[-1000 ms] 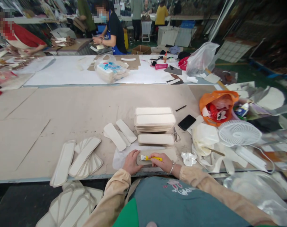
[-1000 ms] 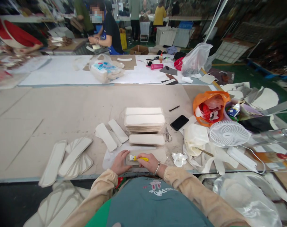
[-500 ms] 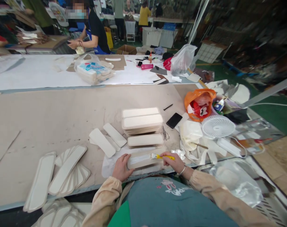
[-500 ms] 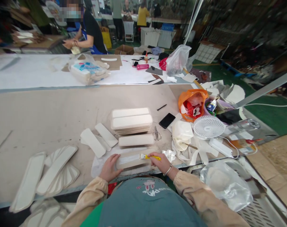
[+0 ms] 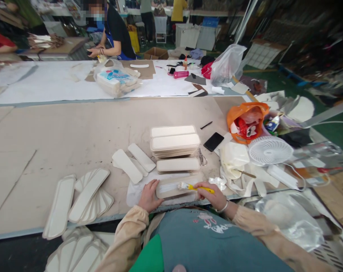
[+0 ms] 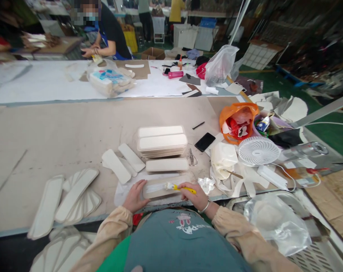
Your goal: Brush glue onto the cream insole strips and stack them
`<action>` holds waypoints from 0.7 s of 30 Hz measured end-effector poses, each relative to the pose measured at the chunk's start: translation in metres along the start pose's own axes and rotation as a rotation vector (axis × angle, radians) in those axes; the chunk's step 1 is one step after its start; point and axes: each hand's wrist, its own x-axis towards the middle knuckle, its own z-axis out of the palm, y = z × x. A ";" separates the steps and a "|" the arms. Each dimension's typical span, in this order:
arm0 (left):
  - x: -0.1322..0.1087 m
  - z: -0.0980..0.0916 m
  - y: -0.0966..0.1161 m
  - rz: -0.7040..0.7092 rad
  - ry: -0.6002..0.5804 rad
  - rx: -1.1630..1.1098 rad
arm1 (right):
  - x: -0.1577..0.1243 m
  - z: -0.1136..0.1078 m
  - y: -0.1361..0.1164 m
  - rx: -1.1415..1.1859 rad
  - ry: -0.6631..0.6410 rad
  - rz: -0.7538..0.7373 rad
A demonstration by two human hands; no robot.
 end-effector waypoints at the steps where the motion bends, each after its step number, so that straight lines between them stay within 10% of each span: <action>1: 0.000 -0.001 0.000 0.003 -0.010 0.002 | 0.005 0.012 -0.003 0.021 -0.061 -0.006; 10: -0.001 0.003 -0.005 0.058 0.018 0.017 | 0.044 0.070 -0.003 -0.041 -0.287 -0.097; 21: -0.001 0.003 -0.008 0.064 0.036 0.048 | 0.022 0.021 0.014 -0.112 -0.130 -0.040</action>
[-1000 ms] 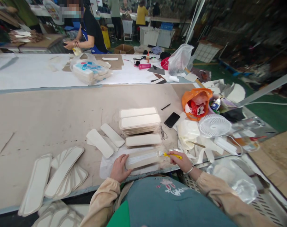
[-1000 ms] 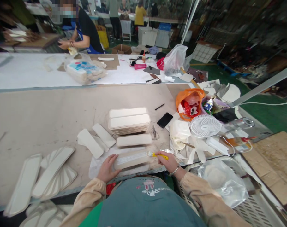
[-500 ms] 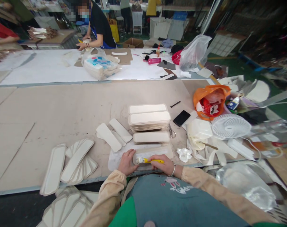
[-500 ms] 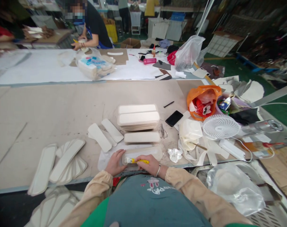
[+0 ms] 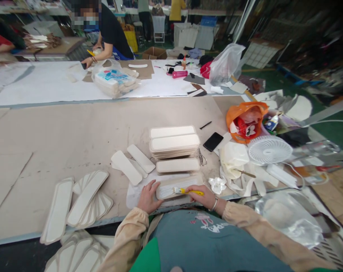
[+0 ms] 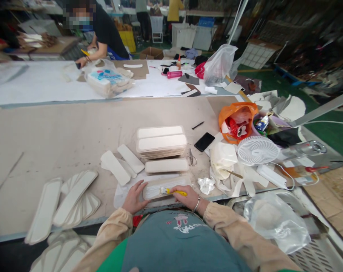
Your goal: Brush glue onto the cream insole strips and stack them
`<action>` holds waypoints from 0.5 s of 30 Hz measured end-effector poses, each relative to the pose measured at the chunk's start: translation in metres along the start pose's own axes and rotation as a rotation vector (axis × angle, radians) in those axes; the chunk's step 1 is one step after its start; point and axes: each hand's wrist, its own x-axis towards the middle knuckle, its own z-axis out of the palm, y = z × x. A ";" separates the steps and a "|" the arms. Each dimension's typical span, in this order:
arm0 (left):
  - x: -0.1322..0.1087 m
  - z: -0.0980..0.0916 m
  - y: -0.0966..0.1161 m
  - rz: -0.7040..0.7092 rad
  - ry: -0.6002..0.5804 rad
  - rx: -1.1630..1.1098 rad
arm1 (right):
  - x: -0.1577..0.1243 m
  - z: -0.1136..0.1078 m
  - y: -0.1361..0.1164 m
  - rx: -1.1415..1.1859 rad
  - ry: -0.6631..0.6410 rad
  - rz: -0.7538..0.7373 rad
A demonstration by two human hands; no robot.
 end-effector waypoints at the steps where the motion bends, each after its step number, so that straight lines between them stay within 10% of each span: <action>1: 0.000 0.000 0.000 0.001 -0.002 0.002 | -0.005 -0.007 0.005 0.008 0.028 0.016; 15: 0.000 0.010 -0.011 0.041 0.034 0.035 | -0.064 -0.076 0.029 -0.140 0.265 0.015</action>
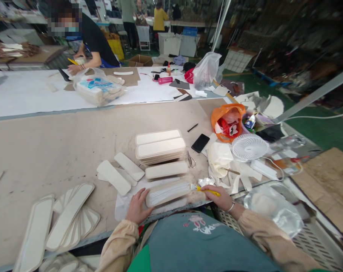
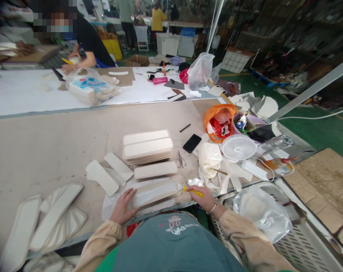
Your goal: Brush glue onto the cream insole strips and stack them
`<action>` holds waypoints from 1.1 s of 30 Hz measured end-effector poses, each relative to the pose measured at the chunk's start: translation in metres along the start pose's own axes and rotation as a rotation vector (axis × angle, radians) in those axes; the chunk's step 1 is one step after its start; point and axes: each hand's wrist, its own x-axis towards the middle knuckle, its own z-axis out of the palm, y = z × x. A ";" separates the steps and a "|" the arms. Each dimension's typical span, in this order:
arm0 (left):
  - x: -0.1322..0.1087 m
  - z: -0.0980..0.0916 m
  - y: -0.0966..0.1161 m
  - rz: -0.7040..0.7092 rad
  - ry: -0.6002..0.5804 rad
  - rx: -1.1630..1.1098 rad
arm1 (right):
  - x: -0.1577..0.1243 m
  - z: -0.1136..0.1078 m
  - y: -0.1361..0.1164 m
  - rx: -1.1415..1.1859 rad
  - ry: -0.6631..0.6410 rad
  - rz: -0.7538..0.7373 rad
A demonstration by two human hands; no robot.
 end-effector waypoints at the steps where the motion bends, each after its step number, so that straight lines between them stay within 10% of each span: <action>1: 0.000 0.000 0.000 -0.003 -0.002 0.003 | 0.000 0.002 -0.002 0.021 0.013 -0.004; 13: 0.003 -0.003 0.002 -0.004 -0.021 -0.004 | 0.049 0.099 -0.043 0.390 -0.212 0.066; 26: 0.002 -0.006 0.006 -0.078 -0.045 -0.028 | 0.018 0.037 -0.016 0.308 0.108 0.182; 33: 0.004 -0.010 0.009 -0.091 -0.061 -0.044 | 0.041 0.092 -0.054 0.433 -0.207 0.104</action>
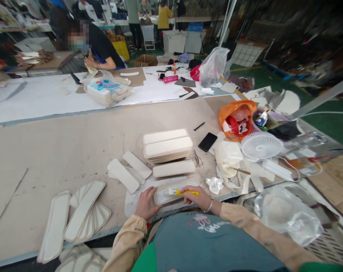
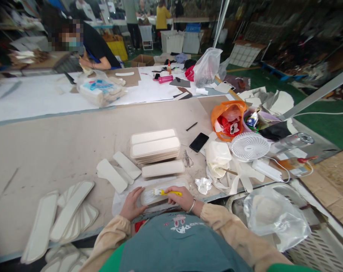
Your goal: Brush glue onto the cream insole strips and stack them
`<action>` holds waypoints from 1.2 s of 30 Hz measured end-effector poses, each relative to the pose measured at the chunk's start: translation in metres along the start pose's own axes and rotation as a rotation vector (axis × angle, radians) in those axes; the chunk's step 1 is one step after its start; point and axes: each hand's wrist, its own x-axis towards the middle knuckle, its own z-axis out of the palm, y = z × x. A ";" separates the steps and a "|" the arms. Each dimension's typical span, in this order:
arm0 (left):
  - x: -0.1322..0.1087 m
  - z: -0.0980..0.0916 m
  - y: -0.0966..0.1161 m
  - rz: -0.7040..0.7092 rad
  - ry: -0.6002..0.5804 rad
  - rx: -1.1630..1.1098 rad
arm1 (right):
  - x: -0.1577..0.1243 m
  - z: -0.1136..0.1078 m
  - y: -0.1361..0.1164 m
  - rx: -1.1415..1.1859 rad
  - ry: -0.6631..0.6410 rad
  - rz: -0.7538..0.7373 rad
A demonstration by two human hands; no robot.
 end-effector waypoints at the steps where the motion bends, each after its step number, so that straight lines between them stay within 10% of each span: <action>1: 0.000 0.000 0.000 0.002 -0.002 -0.001 | 0.007 0.010 0.000 0.015 -0.040 -0.002; 10: -0.001 0.001 -0.001 -0.002 -0.014 -0.009 | 0.029 0.024 0.012 0.061 -0.073 0.058; 23: 0.001 0.004 -0.006 0.053 0.023 0.012 | -0.036 -0.081 0.025 -0.015 0.264 0.049; 36: 0.003 0.001 0.000 0.042 0.020 0.042 | -0.009 -0.013 0.027 -0.008 -0.082 -0.028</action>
